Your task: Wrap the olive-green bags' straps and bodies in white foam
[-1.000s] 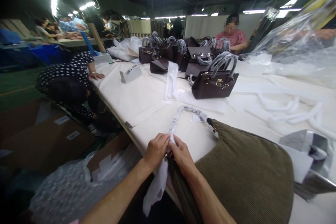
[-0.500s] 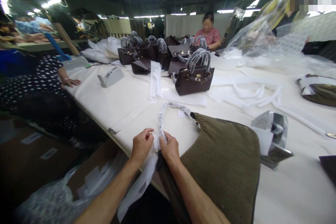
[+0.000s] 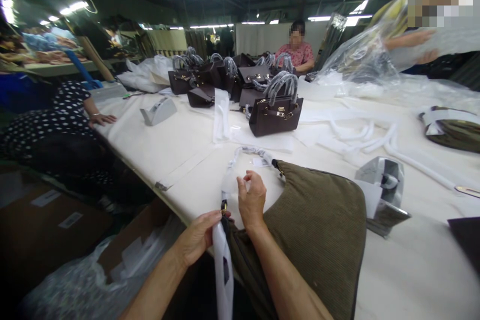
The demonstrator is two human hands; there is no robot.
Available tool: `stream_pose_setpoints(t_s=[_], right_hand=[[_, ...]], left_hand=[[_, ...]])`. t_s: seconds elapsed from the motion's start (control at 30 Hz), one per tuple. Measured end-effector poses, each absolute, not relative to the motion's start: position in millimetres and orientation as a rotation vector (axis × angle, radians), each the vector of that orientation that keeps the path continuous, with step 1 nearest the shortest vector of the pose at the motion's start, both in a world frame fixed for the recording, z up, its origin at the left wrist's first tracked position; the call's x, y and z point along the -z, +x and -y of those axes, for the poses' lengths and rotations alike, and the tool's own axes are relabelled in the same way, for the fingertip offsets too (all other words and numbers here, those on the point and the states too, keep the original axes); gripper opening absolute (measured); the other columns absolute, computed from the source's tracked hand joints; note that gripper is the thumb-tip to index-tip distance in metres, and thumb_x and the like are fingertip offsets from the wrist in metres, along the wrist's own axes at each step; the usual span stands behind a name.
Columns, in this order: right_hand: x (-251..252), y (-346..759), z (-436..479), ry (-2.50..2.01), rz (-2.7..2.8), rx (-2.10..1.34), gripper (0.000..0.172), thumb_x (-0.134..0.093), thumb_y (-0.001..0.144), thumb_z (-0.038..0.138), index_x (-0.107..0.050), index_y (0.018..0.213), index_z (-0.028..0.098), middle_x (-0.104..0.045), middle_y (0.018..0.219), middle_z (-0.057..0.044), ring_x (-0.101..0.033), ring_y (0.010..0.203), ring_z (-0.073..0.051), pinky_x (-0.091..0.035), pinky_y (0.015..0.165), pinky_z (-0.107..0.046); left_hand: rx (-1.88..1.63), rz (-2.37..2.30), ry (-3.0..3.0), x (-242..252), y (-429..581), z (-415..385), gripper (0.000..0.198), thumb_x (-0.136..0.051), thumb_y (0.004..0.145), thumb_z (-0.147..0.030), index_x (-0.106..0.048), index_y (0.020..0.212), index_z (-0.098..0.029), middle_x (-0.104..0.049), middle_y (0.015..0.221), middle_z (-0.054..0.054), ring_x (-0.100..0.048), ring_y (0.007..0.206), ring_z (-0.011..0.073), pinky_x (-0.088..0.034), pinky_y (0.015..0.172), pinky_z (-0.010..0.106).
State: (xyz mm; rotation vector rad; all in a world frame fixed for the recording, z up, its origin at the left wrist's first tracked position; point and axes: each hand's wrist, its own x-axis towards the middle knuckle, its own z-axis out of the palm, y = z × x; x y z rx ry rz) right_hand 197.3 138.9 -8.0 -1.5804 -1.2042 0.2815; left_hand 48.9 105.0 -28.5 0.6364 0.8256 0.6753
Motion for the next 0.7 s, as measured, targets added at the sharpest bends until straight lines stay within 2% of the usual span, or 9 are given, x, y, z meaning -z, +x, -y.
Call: stream_pose_setpoints(t_s=[0.07,0.2,0.3,0.37,0.43,0.5,0.53,0.6,0.7], right_hand=[[-16,216,-144,-1.614,1.212,-0.076,0.020,-0.044,0.082,0.040,-0.048,0.082,0.020,-0.058,0.083,-0.005,-0.052,0.080,-0.019,-0.037,0.077,-0.032],[-54,268,-159,-1.664,1.070,0.141,0.026,-0.046,0.081,0.045,-0.049,0.084,0.019,-0.052,0.071,-0.001,-0.048,0.063,-0.015,-0.036,0.063,-0.027],[-54,302,-177,-1.700,1.086,0.128,0.027,-0.047,0.080,0.045,-0.049,0.083,0.018,-0.053,0.071,-0.001,-0.048,0.064,-0.015,-0.037,0.062,-0.028],[-47,321,-190,-1.787,1.102,0.152,0.030,-0.044,0.081,0.045,-0.051,0.089,0.016,-0.056,0.076,-0.004,-0.051,0.069,-0.017,-0.039,0.065,-0.031],[-43,337,-200,-1.881,1.090,0.222,0.040,-0.039,0.084,0.043,-0.048,0.105,0.010,-0.058,0.093,-0.014,-0.054,0.084,-0.023,-0.040,0.074,-0.037],[-44,352,-204,-1.931,1.093,0.273,0.052,-0.039,0.084,0.040,-0.038,0.121,0.003,-0.048,0.116,-0.025,-0.046,0.107,-0.030,-0.036,0.086,-0.043],[-45,358,-202,-1.934,1.155,0.266,0.056,-0.041,0.084,0.039,-0.035,0.125,0.003,-0.042,0.124,-0.026,-0.041,0.115,-0.030,-0.032,0.092,-0.044],[-43,369,-190,-1.901,1.474,0.185,0.052,-0.044,0.083,0.039,-0.040,0.125,0.009,-0.043,0.129,-0.020,-0.037,0.121,-0.028,-0.029,0.098,-0.042],[-25,377,-159,-1.838,2.083,-0.074,0.041,-0.041,0.084,0.042,-0.053,0.116,0.019,-0.055,0.119,-0.010,-0.043,0.118,-0.025,-0.033,0.099,-0.040]], left_hand=[[-0.687,-0.814,0.620,27,44,-101,0.035,-0.067,0.069,-0.034,-0.061,0.097,-0.014,-0.065,0.085,0.007,-0.060,0.078,0.0170,-0.046,0.072,0.026],[-0.773,-0.644,0.459,30,39,-92,0.041,-0.058,0.073,-0.040,-0.060,0.104,-0.014,-0.062,0.104,0.012,-0.056,0.099,0.0226,-0.040,0.090,0.034],[-0.811,-0.518,0.412,38,39,-83,0.041,-0.059,0.068,-0.025,-0.059,0.107,-0.012,-0.061,0.109,0.012,-0.054,0.102,0.0222,-0.039,0.092,0.034],[-0.819,-0.533,0.448,43,40,-77,0.040,-0.059,0.067,-0.017,-0.059,0.107,-0.013,-0.062,0.105,0.010,-0.057,0.093,0.0186,-0.042,0.086,0.030],[-0.836,-0.556,0.484,47,41,-71,0.040,-0.059,0.068,-0.016,-0.058,0.108,-0.014,-0.063,0.101,0.009,-0.058,0.085,0.0159,-0.043,0.079,0.028],[-0.861,-0.563,0.496,48,41,-69,0.042,-0.060,0.066,-0.015,-0.058,0.108,-0.016,-0.062,0.101,0.008,-0.058,0.085,0.0158,-0.043,0.078,0.027],[-0.880,-0.570,0.488,48,41,-69,0.043,-0.061,0.064,-0.015,-0.058,0.107,-0.017,-0.062,0.103,0.008,-0.057,0.087,0.0165,-0.043,0.079,0.027],[-0.919,-0.585,0.453,45,42,-75,0.044,-0.063,0.059,-0.013,-0.058,0.103,-0.019,-0.062,0.103,0.006,-0.057,0.090,0.0175,-0.043,0.080,0.028],[-0.981,-0.638,0.440,34,48,-97,0.040,-0.068,0.056,-0.014,-0.058,0.095,-0.021,-0.064,0.088,0.002,-0.059,0.077,0.0145,-0.045,0.071,0.026]])
